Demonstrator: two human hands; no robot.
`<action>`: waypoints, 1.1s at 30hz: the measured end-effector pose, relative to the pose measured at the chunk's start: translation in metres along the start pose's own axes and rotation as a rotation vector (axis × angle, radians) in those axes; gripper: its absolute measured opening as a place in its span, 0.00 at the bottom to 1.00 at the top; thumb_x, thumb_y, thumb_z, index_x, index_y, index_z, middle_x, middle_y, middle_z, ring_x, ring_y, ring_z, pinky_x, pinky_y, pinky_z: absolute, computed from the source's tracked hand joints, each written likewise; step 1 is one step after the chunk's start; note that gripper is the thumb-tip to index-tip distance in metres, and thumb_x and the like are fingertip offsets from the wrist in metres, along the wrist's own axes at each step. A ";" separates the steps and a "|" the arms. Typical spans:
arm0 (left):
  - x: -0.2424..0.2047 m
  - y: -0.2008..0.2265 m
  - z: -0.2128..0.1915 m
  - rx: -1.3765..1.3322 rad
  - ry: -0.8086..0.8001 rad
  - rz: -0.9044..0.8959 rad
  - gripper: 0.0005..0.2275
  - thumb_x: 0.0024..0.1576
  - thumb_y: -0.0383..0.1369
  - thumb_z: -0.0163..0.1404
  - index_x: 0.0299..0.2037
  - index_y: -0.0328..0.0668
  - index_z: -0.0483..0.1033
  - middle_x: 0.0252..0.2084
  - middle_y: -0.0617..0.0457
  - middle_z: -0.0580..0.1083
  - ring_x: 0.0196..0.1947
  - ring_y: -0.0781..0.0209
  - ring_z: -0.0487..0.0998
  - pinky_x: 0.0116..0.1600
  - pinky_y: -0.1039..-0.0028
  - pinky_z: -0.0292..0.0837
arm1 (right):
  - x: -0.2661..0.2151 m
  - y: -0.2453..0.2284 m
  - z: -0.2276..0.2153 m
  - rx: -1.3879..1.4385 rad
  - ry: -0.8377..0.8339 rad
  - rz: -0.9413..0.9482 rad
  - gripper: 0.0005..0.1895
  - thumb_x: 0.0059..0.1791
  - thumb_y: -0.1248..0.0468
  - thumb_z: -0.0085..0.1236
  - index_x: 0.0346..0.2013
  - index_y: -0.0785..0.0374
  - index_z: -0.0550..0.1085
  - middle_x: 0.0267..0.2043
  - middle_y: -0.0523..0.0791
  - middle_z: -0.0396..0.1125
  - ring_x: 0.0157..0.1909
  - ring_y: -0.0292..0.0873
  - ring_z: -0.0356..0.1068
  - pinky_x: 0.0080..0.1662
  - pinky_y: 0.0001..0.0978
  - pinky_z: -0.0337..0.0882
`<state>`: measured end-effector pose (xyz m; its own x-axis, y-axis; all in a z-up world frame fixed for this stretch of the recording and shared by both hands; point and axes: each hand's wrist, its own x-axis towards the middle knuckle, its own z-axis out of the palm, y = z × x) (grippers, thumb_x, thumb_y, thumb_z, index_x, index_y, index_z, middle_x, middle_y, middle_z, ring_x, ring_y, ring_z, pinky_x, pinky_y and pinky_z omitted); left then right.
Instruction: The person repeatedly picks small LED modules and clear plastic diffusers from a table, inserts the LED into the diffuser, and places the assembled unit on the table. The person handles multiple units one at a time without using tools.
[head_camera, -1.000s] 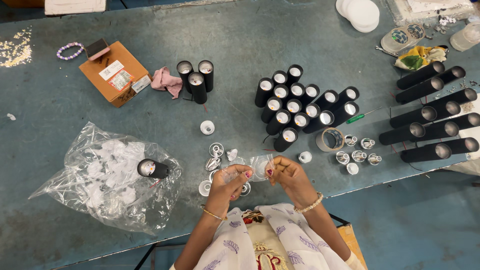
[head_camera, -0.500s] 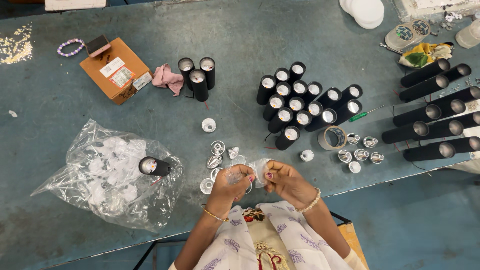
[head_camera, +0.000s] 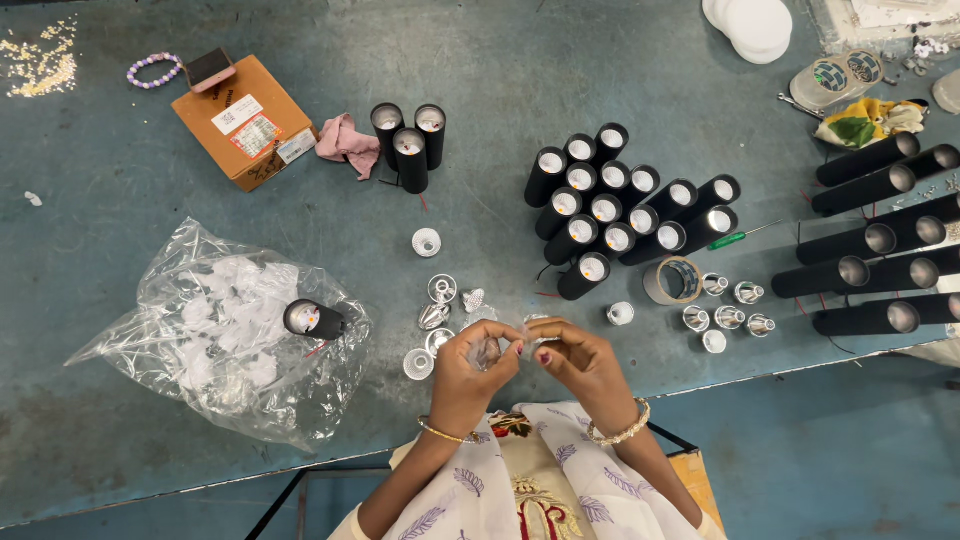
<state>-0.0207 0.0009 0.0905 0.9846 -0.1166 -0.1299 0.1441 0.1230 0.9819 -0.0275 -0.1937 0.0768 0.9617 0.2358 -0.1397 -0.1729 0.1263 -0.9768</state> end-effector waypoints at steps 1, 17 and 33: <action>0.000 0.002 0.001 0.022 0.010 -0.005 0.03 0.54 0.26 0.58 0.35 0.35 0.81 0.22 0.67 0.65 0.22 0.81 0.59 0.27 0.85 0.53 | 0.000 0.001 0.000 0.023 0.010 0.029 0.12 0.52 0.69 0.56 0.49 0.69 0.76 0.51 0.43 0.71 0.52 0.34 0.70 0.53 0.26 0.71; 0.003 -0.004 0.003 0.122 0.043 0.034 0.03 0.52 0.27 0.58 0.34 0.37 0.81 0.21 0.64 0.65 0.22 0.78 0.61 0.27 0.83 0.56 | 0.000 0.015 -0.004 -0.005 0.141 0.031 0.09 0.51 0.72 0.58 0.45 0.70 0.80 0.42 0.44 0.76 0.43 0.33 0.73 0.46 0.25 0.73; 0.025 -0.031 -0.017 -0.664 -0.061 -0.223 0.02 0.58 0.27 0.41 0.36 0.41 0.67 0.42 0.46 0.76 0.26 0.71 0.69 0.20 0.84 0.52 | 0.004 0.057 -0.042 0.410 0.147 0.297 0.08 0.52 0.67 0.56 0.37 0.71 0.78 0.35 0.46 0.74 0.35 0.38 0.72 0.43 0.30 0.73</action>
<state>0.0011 0.0115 0.0547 0.9202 -0.2613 -0.2915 0.3905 0.6634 0.6382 -0.0243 -0.2263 0.0137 0.8734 0.1851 -0.4505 -0.4830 0.4479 -0.7524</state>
